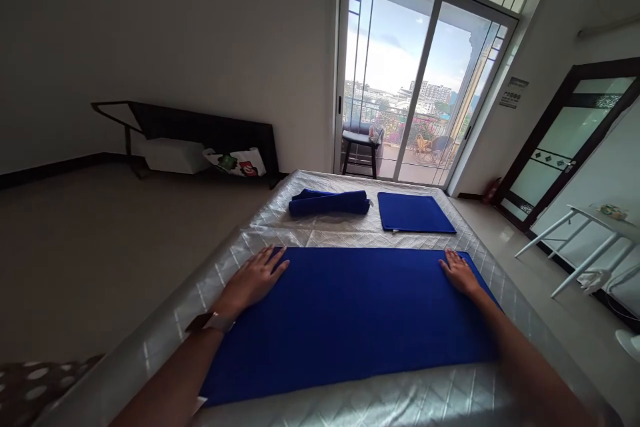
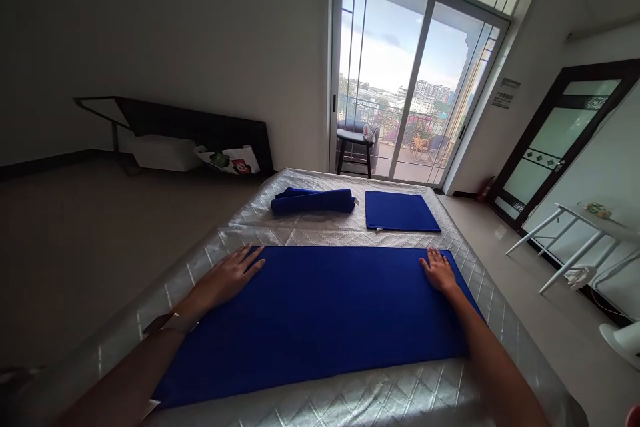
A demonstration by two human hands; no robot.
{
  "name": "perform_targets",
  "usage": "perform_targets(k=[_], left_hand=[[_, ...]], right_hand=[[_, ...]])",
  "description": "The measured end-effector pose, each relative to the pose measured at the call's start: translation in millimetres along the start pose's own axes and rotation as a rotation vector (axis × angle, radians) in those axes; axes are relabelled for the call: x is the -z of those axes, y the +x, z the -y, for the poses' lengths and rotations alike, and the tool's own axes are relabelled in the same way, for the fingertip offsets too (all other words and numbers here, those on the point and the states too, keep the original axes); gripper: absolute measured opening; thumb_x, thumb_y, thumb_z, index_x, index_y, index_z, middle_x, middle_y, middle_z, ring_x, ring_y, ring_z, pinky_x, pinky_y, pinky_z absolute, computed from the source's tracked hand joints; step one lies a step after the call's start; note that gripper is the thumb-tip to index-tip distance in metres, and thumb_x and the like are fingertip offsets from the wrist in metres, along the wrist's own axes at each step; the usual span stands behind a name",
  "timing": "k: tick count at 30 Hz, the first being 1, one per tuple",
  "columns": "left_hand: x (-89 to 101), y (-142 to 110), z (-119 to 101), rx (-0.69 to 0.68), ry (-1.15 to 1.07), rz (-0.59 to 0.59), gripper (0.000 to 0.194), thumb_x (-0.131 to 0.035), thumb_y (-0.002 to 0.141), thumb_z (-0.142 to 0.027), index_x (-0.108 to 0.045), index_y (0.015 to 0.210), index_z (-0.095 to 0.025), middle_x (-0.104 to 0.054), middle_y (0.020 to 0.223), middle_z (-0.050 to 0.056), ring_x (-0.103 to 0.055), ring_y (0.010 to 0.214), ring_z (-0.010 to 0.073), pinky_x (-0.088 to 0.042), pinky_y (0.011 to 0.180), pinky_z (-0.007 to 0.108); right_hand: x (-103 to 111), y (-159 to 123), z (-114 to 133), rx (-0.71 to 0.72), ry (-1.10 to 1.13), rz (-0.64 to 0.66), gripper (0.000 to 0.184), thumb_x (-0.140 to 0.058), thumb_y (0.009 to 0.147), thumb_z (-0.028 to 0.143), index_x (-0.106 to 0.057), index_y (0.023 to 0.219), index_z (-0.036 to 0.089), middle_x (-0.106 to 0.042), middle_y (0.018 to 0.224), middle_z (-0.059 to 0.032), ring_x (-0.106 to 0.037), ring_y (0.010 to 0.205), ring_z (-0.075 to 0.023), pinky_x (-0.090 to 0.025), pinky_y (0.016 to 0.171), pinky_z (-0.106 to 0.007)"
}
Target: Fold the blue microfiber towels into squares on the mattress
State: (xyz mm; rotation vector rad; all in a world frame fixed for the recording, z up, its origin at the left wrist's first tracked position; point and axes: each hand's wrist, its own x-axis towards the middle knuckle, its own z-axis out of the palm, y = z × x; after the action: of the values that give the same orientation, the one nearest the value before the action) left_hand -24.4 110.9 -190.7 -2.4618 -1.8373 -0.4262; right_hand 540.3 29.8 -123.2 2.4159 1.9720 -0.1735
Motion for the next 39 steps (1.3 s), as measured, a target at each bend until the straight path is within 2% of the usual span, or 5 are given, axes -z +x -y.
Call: perform_targets(k=[6, 16, 25, 29, 39], left_hand=[[1.0, -1, 4, 0.045, 0.067, 0.069, 0.062, -0.028, 0.099, -0.046, -0.042, 0.152, -0.018, -0.043, 0.158, 0.014, -0.036, 0.148, 0.0290, -0.032, 0.118, 0.051], [11.0, -3, 0, 0.045, 0.076, 0.134, 0.063, -0.027, 0.100, -0.048, -0.037, 0.155, -0.018, -0.038, 0.161, 0.014, -0.031, 0.151, 0.0278, -0.030, 0.120, 0.049], [12.2, 2, -12, 0.056, 0.014, 0.104, 0.062, -0.031, 0.100, -0.045, -0.041, 0.153, -0.014, -0.038, 0.160, 0.019, -0.032, 0.150, 0.0306, -0.028, 0.121, 0.050], [2.0, 4, -6, 0.050, -0.036, 0.073, 0.058, -0.032, 0.100, -0.046, -0.048, 0.149, -0.019, -0.041, 0.159, 0.015, -0.034, 0.149, 0.0302, -0.030, 0.120, 0.050], [16.8, 1, -21, 0.085, 0.000, 0.104, 0.064, -0.029, 0.101, -0.051, -0.040, 0.154, -0.016, -0.035, 0.162, 0.017, -0.029, 0.151, 0.0300, -0.025, 0.122, 0.050]], right_hand=[[-14, 13, -65, -0.073, 0.028, -0.078, 0.068, -0.017, 0.103, 0.049, -0.024, 0.160, 0.012, -0.023, 0.167, -0.0077, -0.018, 0.154, -0.0202, -0.017, 0.125, -0.039], [-22, 17, -64, -0.056, 0.033, -0.102, 0.067, -0.018, 0.103, 0.048, -0.025, 0.160, 0.013, -0.023, 0.167, -0.0073, -0.018, 0.154, -0.0211, -0.018, 0.125, -0.042], [8, 4, -46, -0.089, -0.057, -0.041, 0.065, -0.021, 0.101, 0.039, -0.031, 0.158, 0.008, -0.027, 0.165, -0.0125, -0.022, 0.153, -0.0241, -0.023, 0.124, -0.046], [14, 2, 5, -0.002, -0.048, -0.101, 0.064, -0.022, 0.100, 0.033, -0.032, 0.156, 0.004, -0.025, 0.164, -0.0168, -0.018, 0.154, -0.0256, -0.018, 0.124, -0.050], [-11, -25, 253, 0.579, 0.156, -0.016, 0.064, -0.024, 0.104, 0.048, -0.029, 0.159, 0.015, -0.021, 0.166, -0.0080, -0.015, 0.155, -0.0212, -0.014, 0.126, -0.041]])
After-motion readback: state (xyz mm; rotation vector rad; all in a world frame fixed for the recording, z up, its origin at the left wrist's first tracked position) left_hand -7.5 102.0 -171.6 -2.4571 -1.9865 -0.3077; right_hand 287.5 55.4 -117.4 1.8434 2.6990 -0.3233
